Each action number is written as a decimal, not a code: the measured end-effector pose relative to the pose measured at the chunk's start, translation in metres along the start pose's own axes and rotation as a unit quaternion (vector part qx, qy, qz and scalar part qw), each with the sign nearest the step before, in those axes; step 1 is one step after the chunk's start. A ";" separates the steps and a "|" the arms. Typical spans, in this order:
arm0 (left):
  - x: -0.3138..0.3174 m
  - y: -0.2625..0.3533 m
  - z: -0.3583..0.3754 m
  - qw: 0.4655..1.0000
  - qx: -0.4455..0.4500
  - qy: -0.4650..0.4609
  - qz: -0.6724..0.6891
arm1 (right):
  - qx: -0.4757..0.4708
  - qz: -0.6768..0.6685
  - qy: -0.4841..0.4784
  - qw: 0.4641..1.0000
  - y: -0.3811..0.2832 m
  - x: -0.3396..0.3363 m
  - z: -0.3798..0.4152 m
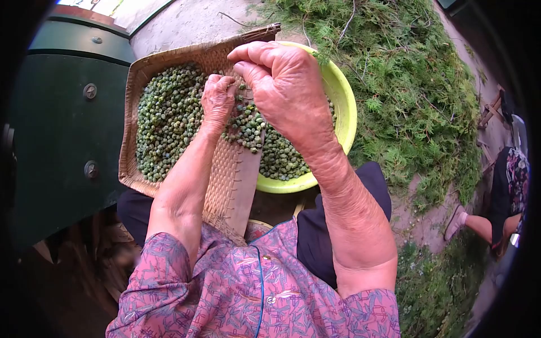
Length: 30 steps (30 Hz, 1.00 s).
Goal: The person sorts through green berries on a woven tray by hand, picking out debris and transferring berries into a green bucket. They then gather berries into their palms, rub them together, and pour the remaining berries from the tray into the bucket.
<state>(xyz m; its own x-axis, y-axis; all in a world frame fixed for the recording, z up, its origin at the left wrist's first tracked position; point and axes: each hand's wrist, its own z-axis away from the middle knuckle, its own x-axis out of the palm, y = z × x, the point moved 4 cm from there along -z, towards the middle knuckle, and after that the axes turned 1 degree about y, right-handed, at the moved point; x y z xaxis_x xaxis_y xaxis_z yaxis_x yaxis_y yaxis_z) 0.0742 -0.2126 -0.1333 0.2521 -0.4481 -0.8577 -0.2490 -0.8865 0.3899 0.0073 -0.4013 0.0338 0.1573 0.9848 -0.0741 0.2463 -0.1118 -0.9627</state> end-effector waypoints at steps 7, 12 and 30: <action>0.005 0.004 0.007 0.999 0.013 -0.016 -0.041 | 0.032 0.018 -0.035 0.999 -0.005 -0.003 -0.001; 0.011 0.009 0.006 0.994 0.036 -0.012 -0.101 | 0.022 0.017 -0.032 0.999 -0.004 -0.002 0.000; -0.072 0.084 0.172 0.947 0.161 -0.250 0.123 | 0.011 -0.004 -0.007 1.000 -0.003 -0.008 0.003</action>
<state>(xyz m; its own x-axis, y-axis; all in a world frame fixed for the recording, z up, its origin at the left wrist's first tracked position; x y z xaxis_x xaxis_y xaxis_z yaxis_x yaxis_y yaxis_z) -0.1257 -0.2351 -0.0967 -0.3058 -0.4543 -0.8368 -0.5351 -0.6449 0.5457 0.0030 -0.4088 0.0364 0.1418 0.9874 -0.0705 0.2267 -0.1018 -0.9686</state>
